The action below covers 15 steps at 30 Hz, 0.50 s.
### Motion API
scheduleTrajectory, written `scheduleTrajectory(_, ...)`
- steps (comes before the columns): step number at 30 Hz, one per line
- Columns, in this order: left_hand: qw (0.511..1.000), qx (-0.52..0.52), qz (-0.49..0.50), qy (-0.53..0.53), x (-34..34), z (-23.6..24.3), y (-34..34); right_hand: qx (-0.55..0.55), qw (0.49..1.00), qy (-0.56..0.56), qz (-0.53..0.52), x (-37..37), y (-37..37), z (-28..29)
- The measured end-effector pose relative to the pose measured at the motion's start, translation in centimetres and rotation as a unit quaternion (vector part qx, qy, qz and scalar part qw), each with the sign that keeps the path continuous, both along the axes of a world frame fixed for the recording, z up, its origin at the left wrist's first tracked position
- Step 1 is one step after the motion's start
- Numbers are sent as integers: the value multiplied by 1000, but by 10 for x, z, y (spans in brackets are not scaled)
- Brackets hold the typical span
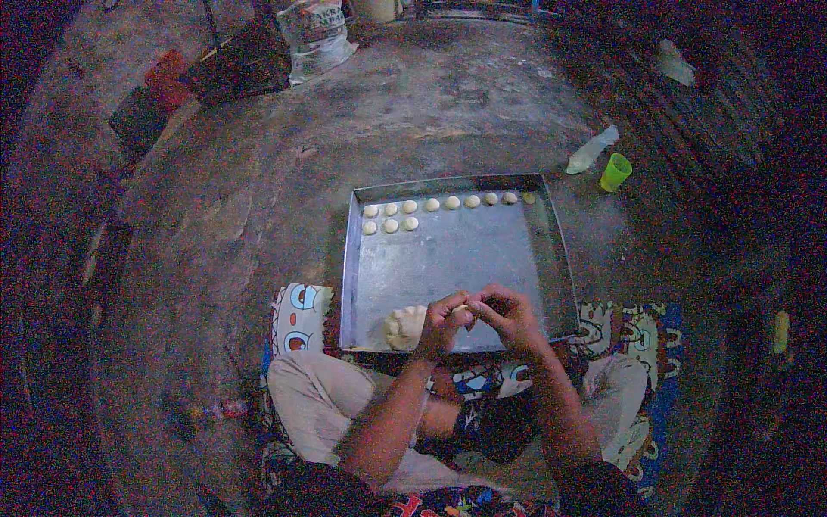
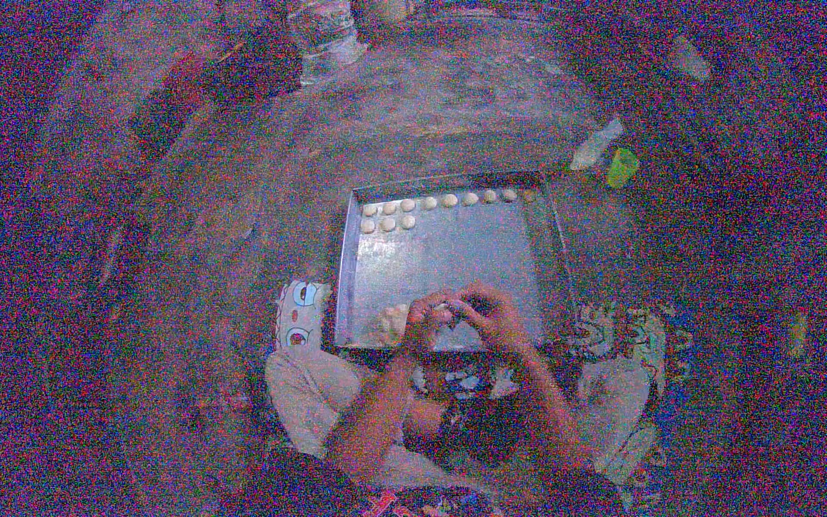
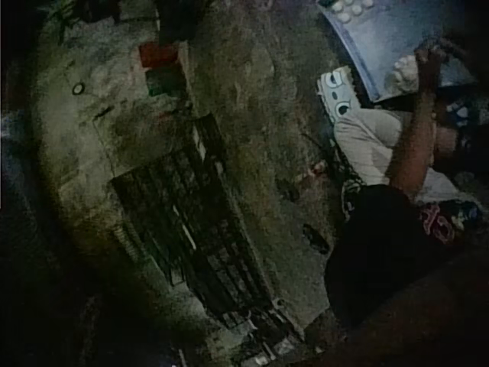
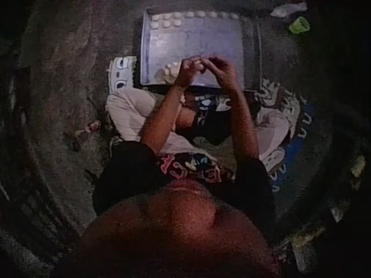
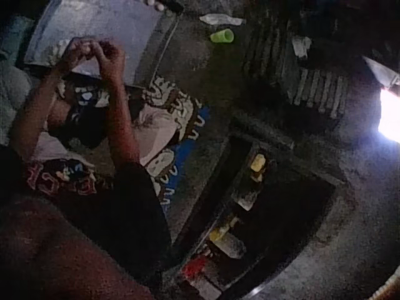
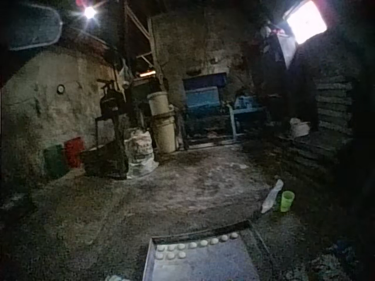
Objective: The person takes pieces of dough from a tray and rolls them between their hands to form small balls, placing them back onto the tray.
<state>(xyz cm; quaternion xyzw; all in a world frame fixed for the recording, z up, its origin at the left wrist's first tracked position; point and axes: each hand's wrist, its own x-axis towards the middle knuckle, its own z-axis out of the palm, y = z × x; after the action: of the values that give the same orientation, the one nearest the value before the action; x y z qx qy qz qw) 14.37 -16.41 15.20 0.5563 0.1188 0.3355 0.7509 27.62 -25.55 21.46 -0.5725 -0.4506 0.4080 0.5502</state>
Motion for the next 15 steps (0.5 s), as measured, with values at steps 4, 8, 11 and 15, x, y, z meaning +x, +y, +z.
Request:
scheduleTrajectory(4, 999, -22, -37, 19, -6, 15, 0, -27, 999, -20, -5, -3, -1, 15)
scheduleTrajectory(8, 998, -43, -37, 25, -6, 6, 1, -35, 995, -91, -7, -7, 0, 19)
scheduleTrajectory(11, 997, -63, -39, 25, -6, 6, 4, -39, 977, -203, -45, -13, -1, 26)
scheduleTrajectory(15, 997, -20, 28, 75, 0, 3, 8, -3, 944, -319, -88, -13, 4, 18)
